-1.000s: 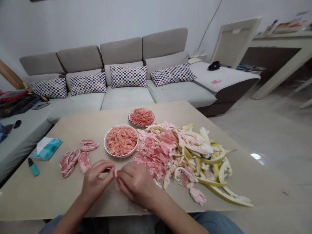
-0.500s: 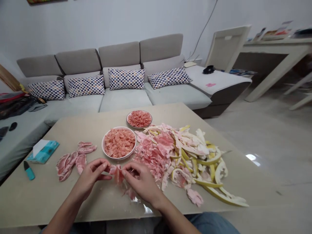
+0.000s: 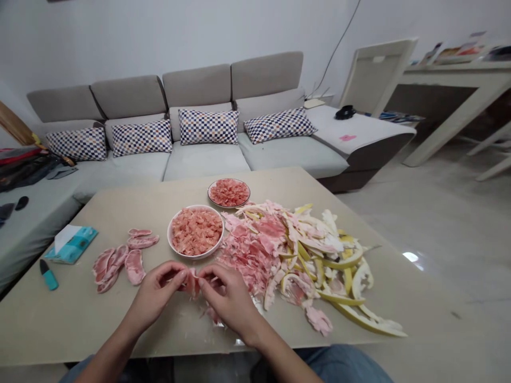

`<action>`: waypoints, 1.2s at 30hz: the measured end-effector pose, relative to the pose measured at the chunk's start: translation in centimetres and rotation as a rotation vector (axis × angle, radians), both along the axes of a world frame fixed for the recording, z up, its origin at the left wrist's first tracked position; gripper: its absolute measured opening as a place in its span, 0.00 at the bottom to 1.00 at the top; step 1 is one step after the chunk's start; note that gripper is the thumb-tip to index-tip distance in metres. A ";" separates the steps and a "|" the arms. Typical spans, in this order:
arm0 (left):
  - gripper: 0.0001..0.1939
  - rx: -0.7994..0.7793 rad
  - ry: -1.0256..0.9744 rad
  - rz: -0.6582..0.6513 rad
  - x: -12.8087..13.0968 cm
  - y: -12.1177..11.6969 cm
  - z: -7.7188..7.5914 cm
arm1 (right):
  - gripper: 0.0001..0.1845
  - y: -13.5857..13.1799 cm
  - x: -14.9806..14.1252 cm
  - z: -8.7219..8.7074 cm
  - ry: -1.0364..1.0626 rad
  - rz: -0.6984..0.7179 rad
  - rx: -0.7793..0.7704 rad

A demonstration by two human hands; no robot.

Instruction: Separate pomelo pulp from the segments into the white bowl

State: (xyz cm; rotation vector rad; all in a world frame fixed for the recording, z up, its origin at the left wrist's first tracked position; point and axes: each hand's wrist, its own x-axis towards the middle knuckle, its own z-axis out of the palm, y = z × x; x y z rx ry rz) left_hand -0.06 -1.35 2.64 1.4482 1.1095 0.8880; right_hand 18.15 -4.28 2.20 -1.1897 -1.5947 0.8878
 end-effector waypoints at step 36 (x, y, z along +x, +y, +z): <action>0.09 0.815 0.603 -0.161 1.3 -2.6 -1.4 | 0.14 -1.5 1.0 -2.9 -0.857 -0.054 0.748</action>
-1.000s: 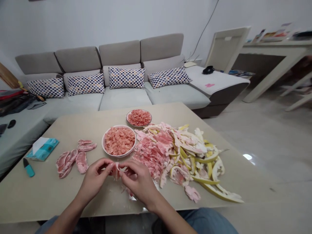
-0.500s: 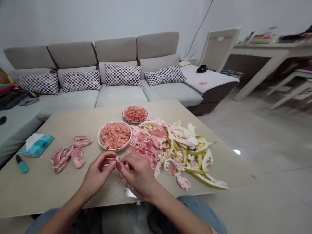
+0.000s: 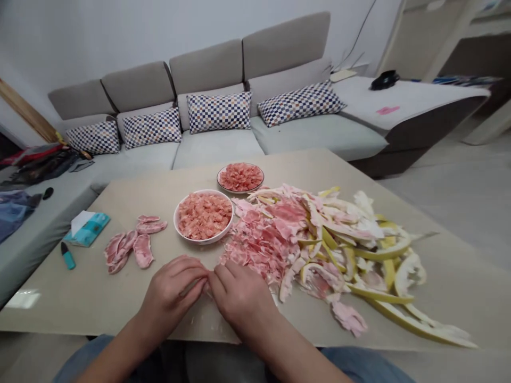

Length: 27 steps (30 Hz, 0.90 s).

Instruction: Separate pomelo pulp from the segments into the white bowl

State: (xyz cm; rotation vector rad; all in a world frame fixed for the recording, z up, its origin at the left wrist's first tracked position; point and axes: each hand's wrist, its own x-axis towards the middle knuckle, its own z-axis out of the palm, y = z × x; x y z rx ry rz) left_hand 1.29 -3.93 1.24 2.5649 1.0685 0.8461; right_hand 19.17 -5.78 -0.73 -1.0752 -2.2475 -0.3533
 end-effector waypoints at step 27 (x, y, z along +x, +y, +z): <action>0.09 -0.395 0.077 0.003 -1.3 0.9 -3.0 | 0.04 0.3 -1.5 -4.1 0.013 -0.017 -0.157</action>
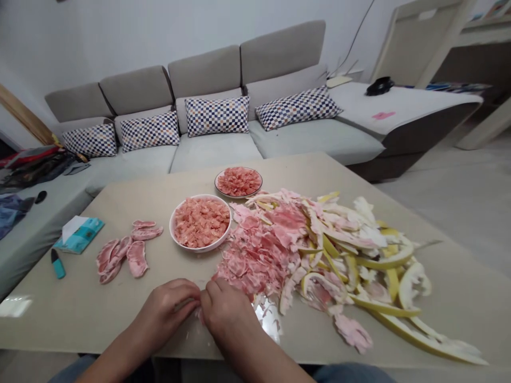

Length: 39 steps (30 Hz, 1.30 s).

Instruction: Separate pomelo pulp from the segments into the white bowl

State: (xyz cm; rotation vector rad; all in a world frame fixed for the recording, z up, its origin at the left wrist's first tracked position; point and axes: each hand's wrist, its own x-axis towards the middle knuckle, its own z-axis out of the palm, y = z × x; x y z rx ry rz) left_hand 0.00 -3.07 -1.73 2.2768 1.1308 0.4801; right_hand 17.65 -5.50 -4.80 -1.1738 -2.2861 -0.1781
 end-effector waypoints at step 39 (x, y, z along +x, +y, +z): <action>0.20 -0.633 -0.750 0.282 0.6 -0.5 2.1 | 0.15 0.7 0.6 5.0 1.178 0.116 -1.096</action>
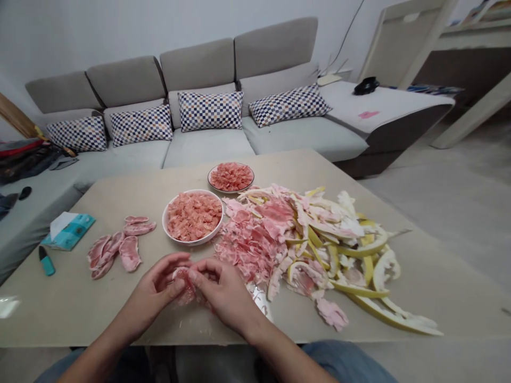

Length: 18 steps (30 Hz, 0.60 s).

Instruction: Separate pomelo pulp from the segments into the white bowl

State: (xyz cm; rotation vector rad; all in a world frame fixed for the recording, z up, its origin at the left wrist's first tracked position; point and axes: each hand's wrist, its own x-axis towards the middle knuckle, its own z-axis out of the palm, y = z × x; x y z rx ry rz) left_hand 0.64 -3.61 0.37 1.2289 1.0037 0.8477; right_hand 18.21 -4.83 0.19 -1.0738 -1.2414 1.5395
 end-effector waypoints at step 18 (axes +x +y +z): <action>0.20 -0.269 -0.306 0.070 0.3 0.0 0.6 | 0.18 0.6 1.2 0.4 -0.013 -0.132 -0.055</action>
